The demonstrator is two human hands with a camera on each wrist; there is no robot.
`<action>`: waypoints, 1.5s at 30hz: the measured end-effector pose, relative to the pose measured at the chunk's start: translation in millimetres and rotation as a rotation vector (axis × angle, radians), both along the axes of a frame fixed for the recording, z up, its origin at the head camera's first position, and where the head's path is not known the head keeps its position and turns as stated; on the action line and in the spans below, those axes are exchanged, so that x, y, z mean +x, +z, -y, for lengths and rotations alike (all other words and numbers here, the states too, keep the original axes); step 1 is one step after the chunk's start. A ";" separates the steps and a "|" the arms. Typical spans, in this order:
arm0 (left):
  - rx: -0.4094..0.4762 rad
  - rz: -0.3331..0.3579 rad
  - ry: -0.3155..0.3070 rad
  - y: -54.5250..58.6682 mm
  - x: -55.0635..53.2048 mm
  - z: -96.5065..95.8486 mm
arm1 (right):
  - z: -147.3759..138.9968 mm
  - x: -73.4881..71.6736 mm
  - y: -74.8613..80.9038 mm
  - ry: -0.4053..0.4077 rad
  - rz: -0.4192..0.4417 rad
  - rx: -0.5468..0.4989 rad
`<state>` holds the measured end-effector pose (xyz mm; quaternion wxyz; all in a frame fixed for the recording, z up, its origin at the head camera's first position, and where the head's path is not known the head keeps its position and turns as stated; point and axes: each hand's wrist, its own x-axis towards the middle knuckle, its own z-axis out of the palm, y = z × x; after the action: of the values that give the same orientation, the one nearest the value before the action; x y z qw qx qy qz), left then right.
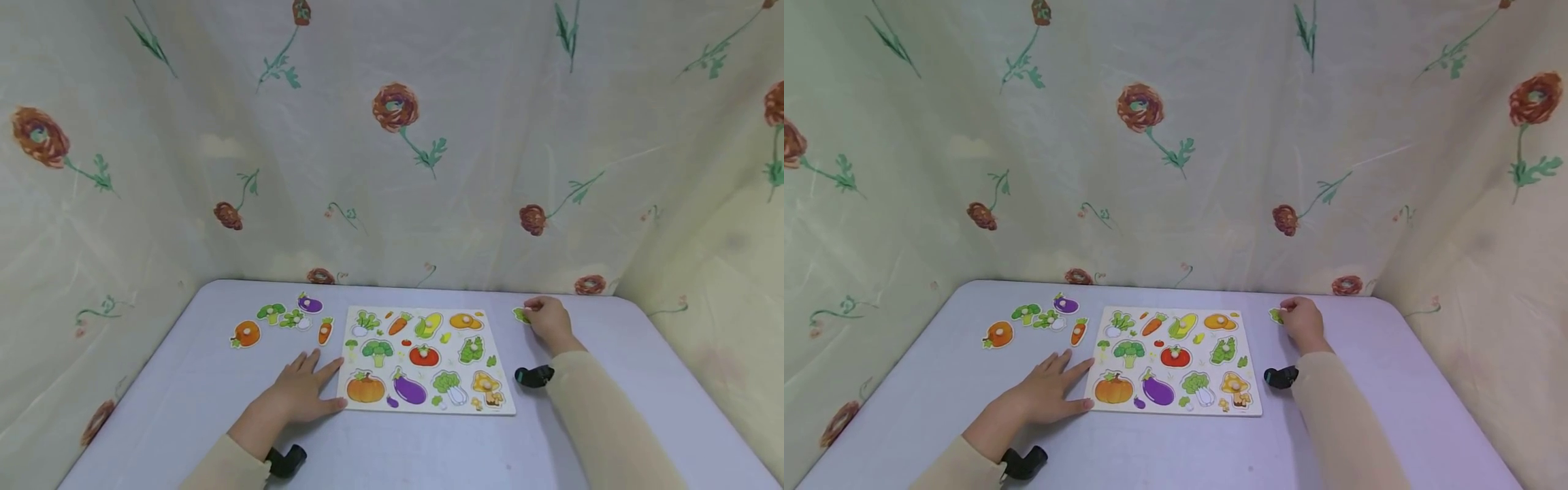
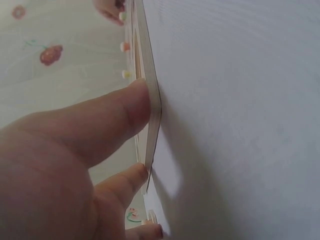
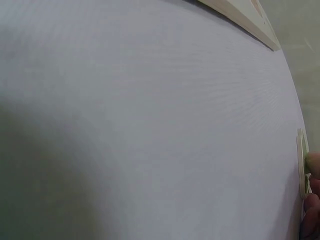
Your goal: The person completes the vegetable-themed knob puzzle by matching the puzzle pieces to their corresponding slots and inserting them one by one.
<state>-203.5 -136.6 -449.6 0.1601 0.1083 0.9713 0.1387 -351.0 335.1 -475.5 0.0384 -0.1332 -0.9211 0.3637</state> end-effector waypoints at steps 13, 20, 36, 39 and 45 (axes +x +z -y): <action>0.000 0.000 0.002 -2.2 -1.6 0.3 | -5.7 3.1 4.6 0.054 -0.040 0.053; 0.014 -0.023 0.000 -14.3 -5.5 1.8 | -5.6 14.9 13.5 0.117 -0.053 0.069; -0.017 0.001 0.003 -0.3 -0.9 -2.5 | 26.0 62.9 48.4 0.266 -0.197 0.131; -0.022 0.006 0.007 -3.7 -2.4 -2.4 | 35.9 72.1 49.9 0.305 -0.228 0.136; -0.014 -0.007 0.011 -5.4 -1.4 -2.5 | 58.4 87.8 49.1 0.374 -0.248 0.106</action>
<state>-204.9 -134.1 -455.0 0.1568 0.1024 0.9733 0.1326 -263.2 276.7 -426.4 0.0902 0.0877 -0.9359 0.3290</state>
